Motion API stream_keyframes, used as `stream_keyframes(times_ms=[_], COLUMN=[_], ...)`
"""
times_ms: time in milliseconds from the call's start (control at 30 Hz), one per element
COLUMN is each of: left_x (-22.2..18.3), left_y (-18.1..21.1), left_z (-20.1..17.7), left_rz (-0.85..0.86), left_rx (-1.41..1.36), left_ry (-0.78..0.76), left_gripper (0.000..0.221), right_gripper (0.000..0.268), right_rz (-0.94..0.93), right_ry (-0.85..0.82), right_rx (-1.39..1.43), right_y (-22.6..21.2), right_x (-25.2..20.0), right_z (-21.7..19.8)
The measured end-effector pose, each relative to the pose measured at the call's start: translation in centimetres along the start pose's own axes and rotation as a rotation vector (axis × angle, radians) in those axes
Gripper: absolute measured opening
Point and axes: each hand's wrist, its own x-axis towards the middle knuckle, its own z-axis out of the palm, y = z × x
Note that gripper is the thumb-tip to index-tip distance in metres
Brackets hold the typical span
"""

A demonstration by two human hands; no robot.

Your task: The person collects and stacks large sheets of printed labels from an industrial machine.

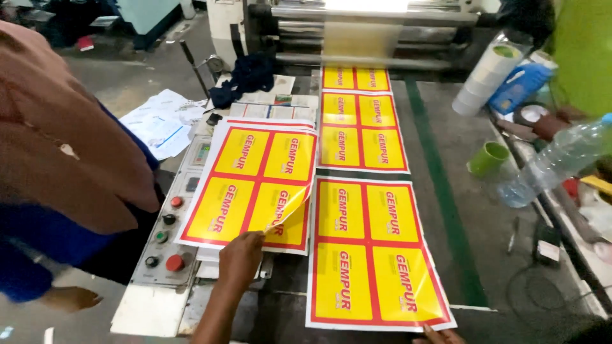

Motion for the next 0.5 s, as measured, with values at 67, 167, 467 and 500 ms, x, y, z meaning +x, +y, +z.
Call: stream_keyframes(times_ms=[67, 167, 467, 500], left_x=[-0.4, -0.4, 1.1, 1.0], left_y=[-0.4, 0.1, 2.3, 2.6], left_z=[-0.3, -0.4, -4.4, -4.8], left_rz=[-0.023, -0.034, -0.001, 0.057], left_rx=[-0.001, -0.052, -0.11, -0.096], left_ry=[0.065, 0.193, 0.394, 0.414], left_gripper=[0.017, 0.016, 0.014, 0.015], right_gripper=[0.049, 0.04, 0.042, 0.043], right_rz=[-0.013, 0.004, 0.091, 0.151], right_ry=[0.106, 0.255, 0.155, 0.196], right_rx=[-0.136, -0.291, -0.176, -0.197], right_y=[-2.0, -7.4, -11.0, -10.7], right_x=[-1.8, -5.9, -5.2, -5.1], right_z=[3.2, 7.6, 9.0, 8.7])
